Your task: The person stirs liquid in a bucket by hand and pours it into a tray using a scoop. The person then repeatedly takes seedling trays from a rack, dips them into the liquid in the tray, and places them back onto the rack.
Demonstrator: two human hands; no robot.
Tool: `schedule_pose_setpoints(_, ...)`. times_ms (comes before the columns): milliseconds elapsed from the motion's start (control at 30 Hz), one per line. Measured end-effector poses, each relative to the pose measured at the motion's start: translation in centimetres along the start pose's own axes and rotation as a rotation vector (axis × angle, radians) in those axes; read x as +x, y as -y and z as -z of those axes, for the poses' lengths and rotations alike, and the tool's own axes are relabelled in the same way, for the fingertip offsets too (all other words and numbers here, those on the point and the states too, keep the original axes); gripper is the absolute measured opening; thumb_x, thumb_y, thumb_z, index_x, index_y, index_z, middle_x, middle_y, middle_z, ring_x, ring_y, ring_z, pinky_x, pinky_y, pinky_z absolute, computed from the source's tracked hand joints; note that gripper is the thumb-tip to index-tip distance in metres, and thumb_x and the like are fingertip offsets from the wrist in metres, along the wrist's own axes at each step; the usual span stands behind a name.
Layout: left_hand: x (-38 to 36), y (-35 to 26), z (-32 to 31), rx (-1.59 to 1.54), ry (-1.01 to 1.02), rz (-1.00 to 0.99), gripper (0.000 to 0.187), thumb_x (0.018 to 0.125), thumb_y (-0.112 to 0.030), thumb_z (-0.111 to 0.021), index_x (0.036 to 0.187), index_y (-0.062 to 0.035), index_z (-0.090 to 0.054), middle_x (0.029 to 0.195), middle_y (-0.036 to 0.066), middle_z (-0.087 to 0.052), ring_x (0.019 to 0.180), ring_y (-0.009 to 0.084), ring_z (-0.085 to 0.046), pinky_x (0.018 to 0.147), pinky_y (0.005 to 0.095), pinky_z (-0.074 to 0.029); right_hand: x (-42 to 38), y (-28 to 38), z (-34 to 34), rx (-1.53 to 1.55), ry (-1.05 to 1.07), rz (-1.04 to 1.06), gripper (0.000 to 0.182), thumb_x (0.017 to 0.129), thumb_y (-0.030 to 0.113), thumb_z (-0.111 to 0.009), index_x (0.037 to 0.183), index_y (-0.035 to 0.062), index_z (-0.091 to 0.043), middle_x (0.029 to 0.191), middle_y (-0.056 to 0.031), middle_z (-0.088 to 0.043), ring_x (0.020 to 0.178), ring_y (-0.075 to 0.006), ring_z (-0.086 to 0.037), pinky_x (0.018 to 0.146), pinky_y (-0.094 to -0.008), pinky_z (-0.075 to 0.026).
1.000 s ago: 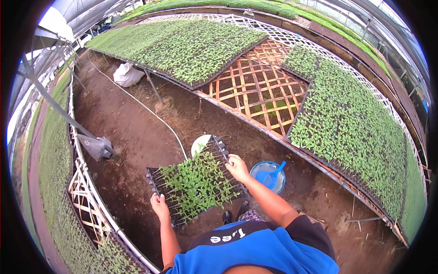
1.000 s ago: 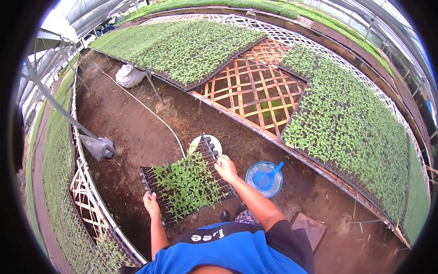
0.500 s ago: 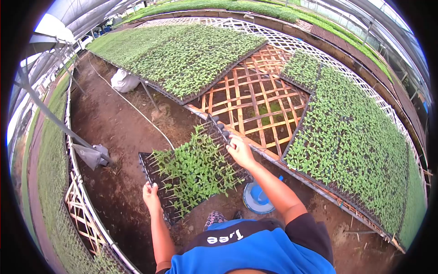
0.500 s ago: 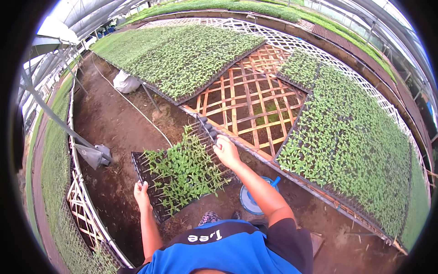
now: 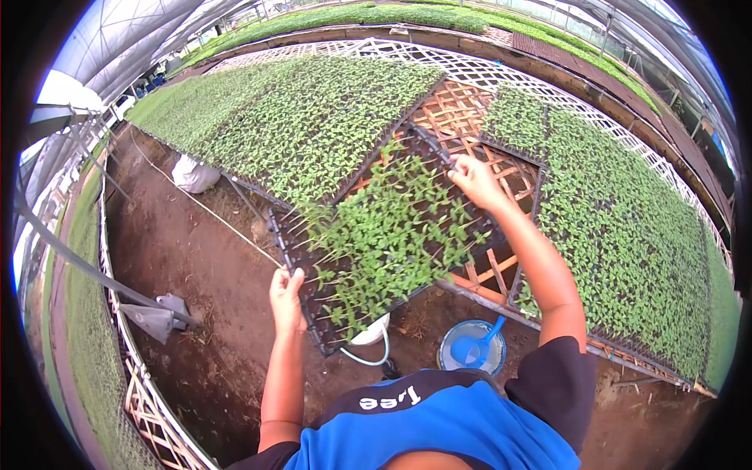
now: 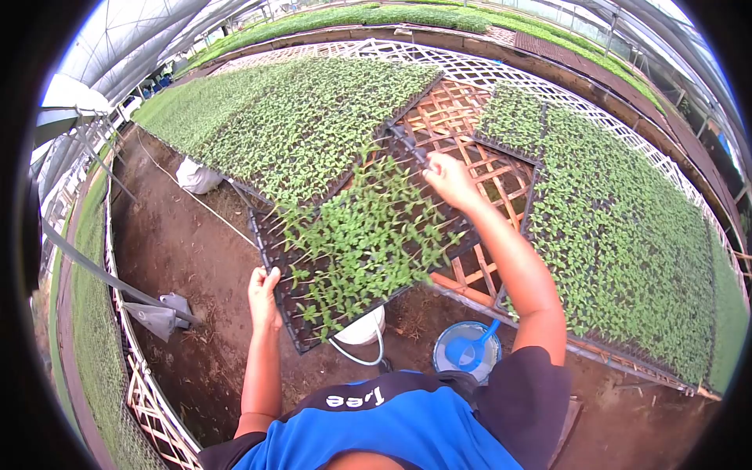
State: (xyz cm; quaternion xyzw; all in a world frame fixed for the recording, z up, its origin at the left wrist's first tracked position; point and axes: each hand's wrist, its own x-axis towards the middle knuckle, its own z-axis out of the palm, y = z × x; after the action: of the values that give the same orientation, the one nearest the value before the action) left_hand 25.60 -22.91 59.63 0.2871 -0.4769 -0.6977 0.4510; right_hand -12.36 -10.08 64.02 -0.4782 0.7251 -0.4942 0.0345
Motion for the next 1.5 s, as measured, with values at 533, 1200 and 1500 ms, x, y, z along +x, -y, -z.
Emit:
schedule_pose_setpoints(533,12.8,15.0,-7.1,-0.075,0.041,0.254,0.029,0.075,-0.005,-0.062,0.065,-0.0114,-0.036,0.077,-0.003,-0.033,0.064,0.006,-0.034,0.059,0.0216,-0.03,23.3,-8.6,2.1,-0.532,0.113,-0.011,0.021,0.069,0.018,-0.057,0.07,0.0014,-0.044,0.066,-0.0152,-0.052,0.065,-0.0273,-0.053,0.06,-0.037,-0.04)
schedule_pose_setpoints(1200,12.3,20.4,-3.2,0.496,-0.146,0.559,0.018,0.084,-0.022,-0.054,0.074,-0.0081,-0.05,0.083,-0.001,-0.044,0.07,0.0092,-0.042,0.065,0.024,-0.035,32.8,-31.9,-6.8,-0.963,0.123,-0.57,0.034,0.076,0.03,-0.055,0.108,0.0183,-0.055,0.117,-0.009,-0.048,0.11,-0.0262,-0.042,0.09,-0.0461,-0.032)
schedule_pose_setpoints(1500,15.5,18.0,3.2,0.497,-0.346,0.3,0.039,0.088,-0.042,-0.038,0.095,-0.0067,-0.052,0.09,0.0,-0.053,0.077,0.0085,-0.047,0.066,0.0237,-0.035,21.2,-25.0,-2.4,-0.624,-0.228,-0.353,0.031,0.076,0.025,-0.054,0.107,0.0195,-0.055,0.117,-0.0058,-0.046,0.108,-0.0253,-0.043,0.087,-0.045,-0.034)
